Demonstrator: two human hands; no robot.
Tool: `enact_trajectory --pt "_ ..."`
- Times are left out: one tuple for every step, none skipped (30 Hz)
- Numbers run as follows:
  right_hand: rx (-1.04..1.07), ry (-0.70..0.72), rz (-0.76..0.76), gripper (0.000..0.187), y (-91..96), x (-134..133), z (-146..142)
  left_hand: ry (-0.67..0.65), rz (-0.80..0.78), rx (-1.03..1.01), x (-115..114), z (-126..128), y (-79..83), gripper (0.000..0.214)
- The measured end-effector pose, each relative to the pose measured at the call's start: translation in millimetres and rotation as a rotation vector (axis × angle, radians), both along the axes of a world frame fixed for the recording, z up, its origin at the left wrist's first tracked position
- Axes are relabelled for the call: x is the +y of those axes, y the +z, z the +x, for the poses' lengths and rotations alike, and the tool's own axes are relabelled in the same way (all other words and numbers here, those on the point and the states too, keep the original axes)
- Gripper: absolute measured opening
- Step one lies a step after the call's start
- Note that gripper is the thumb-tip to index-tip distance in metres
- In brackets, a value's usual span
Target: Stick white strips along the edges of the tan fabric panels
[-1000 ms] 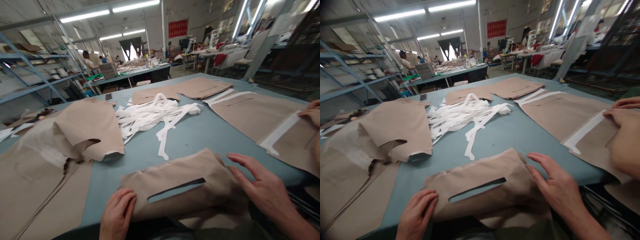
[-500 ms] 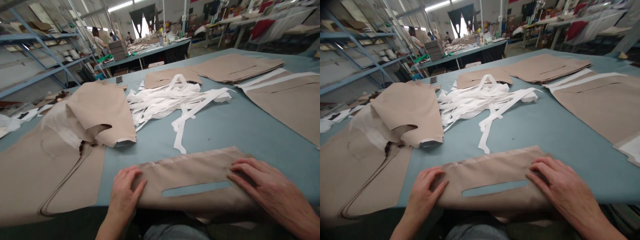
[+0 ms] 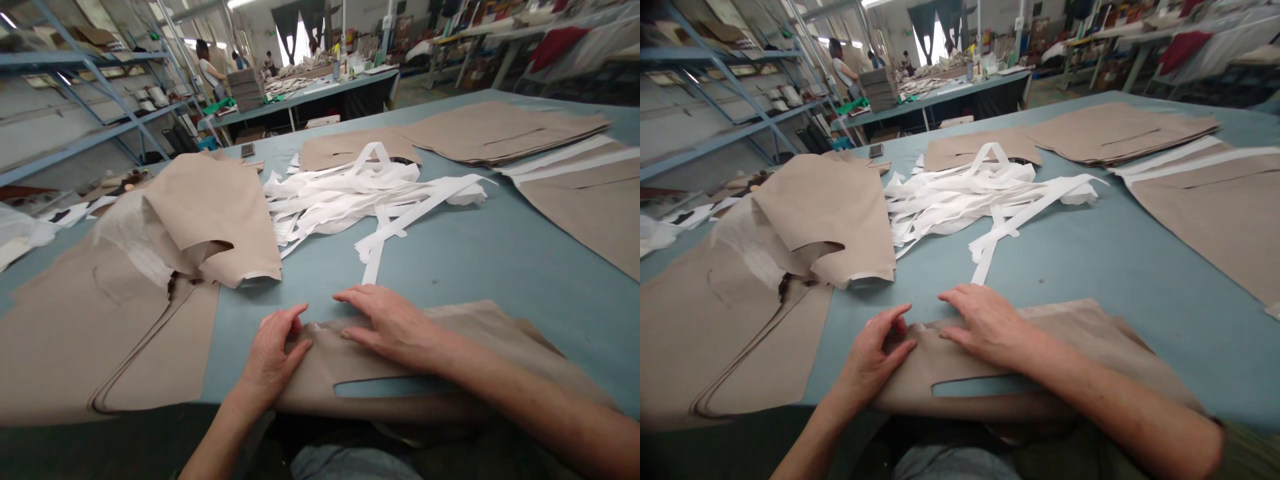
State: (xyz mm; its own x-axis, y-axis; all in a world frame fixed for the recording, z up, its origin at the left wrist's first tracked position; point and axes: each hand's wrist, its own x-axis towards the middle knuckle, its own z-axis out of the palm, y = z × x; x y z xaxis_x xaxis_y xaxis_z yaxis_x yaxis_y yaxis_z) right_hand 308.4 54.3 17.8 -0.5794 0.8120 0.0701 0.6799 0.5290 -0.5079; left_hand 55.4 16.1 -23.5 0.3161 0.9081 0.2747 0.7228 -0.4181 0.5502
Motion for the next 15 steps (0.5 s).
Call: enact_trajectory --pt "-0.02 0.031 -0.026 0.047 -1.6 3.7 -7.6 -0.016 0.014 -0.021 -0.6 -0.1 -1.8 0.055" --pt "-0.039 0.055 -0.043 0.047 -3.5 6.5 -13.1 -0.028 0.028 -0.043 -1.2 -0.1 -3.4 0.056" --pt "-0.05 0.07 -0.054 0.046 -5.4 8.6 -16.8 -0.039 0.043 -0.063 -1.8 -0.1 -4.8 0.057" --pt "-0.054 0.081 -0.063 0.043 -7.1 10.1 -19.1 -0.048 0.055 -0.08 -2.3 -0.1 -5.9 0.058" --pt "-0.051 0.089 -0.075 0.039 -8.4 11.2 -20.2 -0.052 0.065 -0.095 -2.5 0.0 -6.7 0.059" --pt "-0.043 0.091 -0.092 0.033 -9.3 11.9 -20.6 -0.048 0.071 -0.105 -2.5 0.0 -7.3 0.062" --pt "-0.031 0.085 -0.113 0.026 -9.6 12.4 -20.4 -0.036 0.071 -0.106 -2.3 0.0 -7.5 0.065" --pt "-0.015 0.071 -0.14 0.02 -9.4 12.6 -20.0 -0.02 0.06 -0.097 -2.0 -0.1 -7.4 0.069" --pt "0.005 0.052 -0.168 0.015 -8.9 12.8 -19.3 -0.002 0.04 -0.082 -1.5 -0.3 -6.9 0.074" --pt "0.029 0.029 -0.198 0.013 -8.0 12.7 -18.5 0.014 0.012 -0.065 -1.0 -0.5 -6.1 0.077" --pt "0.057 0.005 -0.228 0.012 -7.0 12.6 -17.7 0.026 -0.027 -0.052 -0.6 -0.9 -4.9 0.078" --pt "0.086 -0.007 -0.256 0.012 -6.1 12.3 -16.9 0.035 -0.073 -0.049 -0.3 -1.4 -3.5 0.076" --pt "0.113 -0.009 -0.276 0.012 -5.4 12.0 -16.1 0.041 -0.123 -0.059 -0.1 -1.9 -2.0 0.072" --pt "0.137 -0.001 -0.289 0.013 -5.0 11.7 -15.4 0.049 -0.172 -0.079 0.0 -2.4 -0.5 0.068" --pt "0.159 0.01 -0.297 0.013 -4.9 11.4 -14.8 0.058 -0.214 -0.103 0.0 -2.8 0.9 0.064"
